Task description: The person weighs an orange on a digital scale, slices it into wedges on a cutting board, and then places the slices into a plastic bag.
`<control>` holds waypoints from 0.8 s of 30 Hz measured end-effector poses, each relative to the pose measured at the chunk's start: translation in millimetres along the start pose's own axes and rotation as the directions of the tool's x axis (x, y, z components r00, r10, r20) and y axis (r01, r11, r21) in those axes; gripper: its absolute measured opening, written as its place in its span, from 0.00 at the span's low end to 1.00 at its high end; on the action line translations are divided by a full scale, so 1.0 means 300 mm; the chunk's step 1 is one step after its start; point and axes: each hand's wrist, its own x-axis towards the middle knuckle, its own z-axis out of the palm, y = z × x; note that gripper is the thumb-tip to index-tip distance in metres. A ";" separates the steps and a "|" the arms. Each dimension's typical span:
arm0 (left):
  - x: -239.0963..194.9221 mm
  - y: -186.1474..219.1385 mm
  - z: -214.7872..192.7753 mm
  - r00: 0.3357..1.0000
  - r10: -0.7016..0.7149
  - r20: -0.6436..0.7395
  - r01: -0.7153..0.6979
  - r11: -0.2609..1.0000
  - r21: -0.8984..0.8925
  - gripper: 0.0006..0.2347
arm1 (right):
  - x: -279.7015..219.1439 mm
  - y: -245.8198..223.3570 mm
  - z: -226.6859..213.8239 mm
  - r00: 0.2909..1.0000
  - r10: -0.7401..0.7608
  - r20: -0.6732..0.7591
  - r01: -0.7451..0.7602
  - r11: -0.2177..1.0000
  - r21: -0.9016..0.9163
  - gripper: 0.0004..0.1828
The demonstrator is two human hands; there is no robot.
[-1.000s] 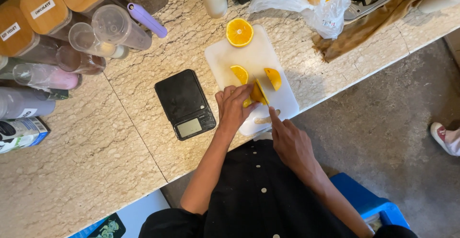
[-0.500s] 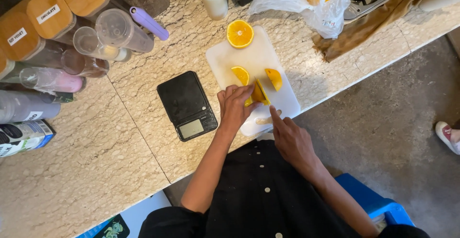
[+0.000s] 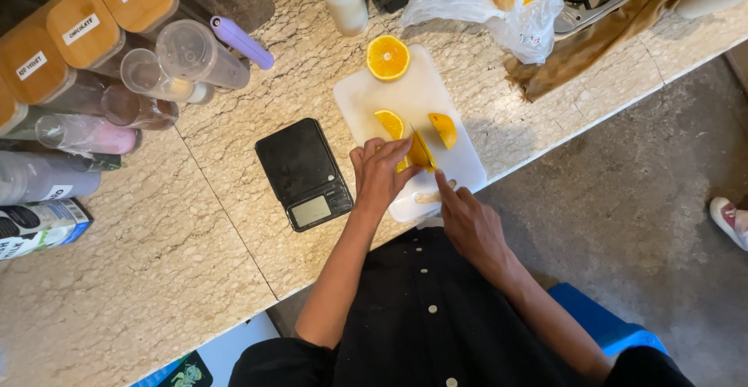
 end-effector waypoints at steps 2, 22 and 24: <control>0.001 0.010 -0.003 1.000 -0.015 -0.002 0.015 0.999 -0.036 0.20 | -0.042 0.024 0.014 1.000 0.008 -0.008 -0.009 0.998 -0.055 0.27; 0.001 0.001 0.015 0.999 -0.025 -0.021 0.024 0.999 -0.027 0.22 | -0.019 0.078 0.093 0.992 -0.068 -0.103 0.069 0.998 0.010 0.27; -0.001 -0.006 0.018 1.000 -0.021 -0.021 0.021 0.999 -0.033 0.22 | -0.056 0.098 0.103 0.993 -0.036 -0.112 0.042 0.998 0.051 0.27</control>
